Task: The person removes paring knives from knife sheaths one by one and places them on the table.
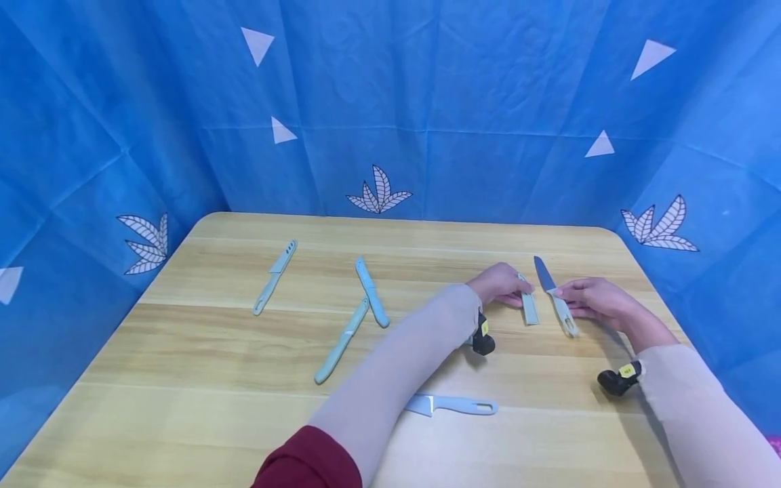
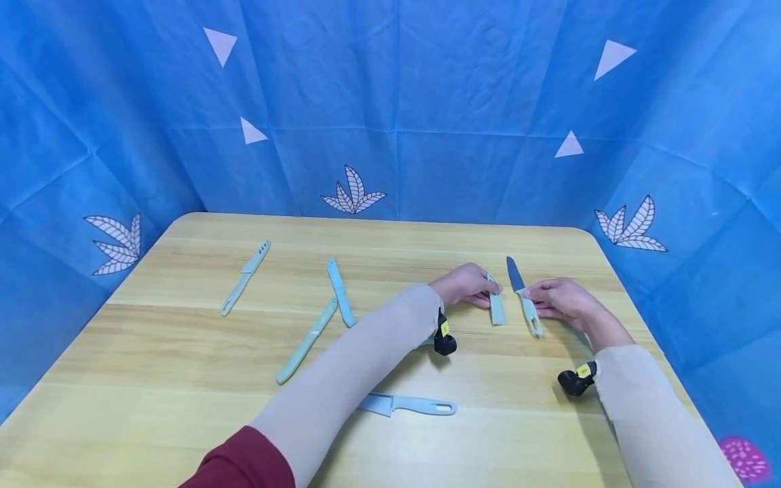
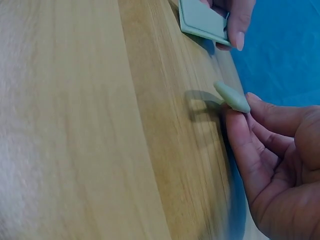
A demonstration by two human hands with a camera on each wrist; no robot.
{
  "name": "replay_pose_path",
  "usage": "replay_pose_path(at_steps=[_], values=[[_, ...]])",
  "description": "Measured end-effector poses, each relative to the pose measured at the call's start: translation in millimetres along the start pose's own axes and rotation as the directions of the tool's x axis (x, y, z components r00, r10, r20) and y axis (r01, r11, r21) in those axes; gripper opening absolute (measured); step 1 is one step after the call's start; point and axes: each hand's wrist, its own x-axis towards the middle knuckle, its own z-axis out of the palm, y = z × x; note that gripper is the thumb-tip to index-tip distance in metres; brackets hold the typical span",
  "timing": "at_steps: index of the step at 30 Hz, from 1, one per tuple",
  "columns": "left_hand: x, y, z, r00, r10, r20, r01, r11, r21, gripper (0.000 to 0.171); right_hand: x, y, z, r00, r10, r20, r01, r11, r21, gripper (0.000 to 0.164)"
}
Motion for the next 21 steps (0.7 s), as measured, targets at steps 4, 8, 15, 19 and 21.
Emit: replay_pose_path(at_steps=[4, 8, 15, 19, 21], values=[[-0.5, 1.8, 4.1, 0.999, -0.024, -0.038, 0.024, 1.0, 0.003, 0.017, 0.9, -0.1, -0.6, 1.0, 0.001, 0.002, -0.001, 1.0, -0.011, 0.049], [0.6, 3.5, 7.4, 0.998, -0.044, -0.039, 0.043, 0.999, -0.025, 0.015, 0.7, -0.5, -1.4, 1.0, 0.002, 0.0, -0.002, 1.0, -0.008, 0.045], [2.0, 2.1, 10.5, 0.999, -0.006, -0.034, 0.007, 1.0, 0.017, 0.009, -1.0, -3.9, 0.8, 1.0, 0.017, -0.022, -0.017, 1.0, -0.011, 0.04], [-0.7, 2.0, 11.8, 0.999, 0.031, -0.039, -0.027, 0.994, 0.103, 0.012, -1.7, -6.0, 4.2, 0.999, 0.022, -0.031, -0.023, 0.999, -0.029, 0.037], [-2.9, 3.3, 12.4, 0.998, 0.039, -0.049, -0.03, 0.985, 0.172, 0.015, -1.4, -6.4, 5.6, 0.999, 0.027, -0.038, -0.029, 0.999, -0.037, 0.035]])
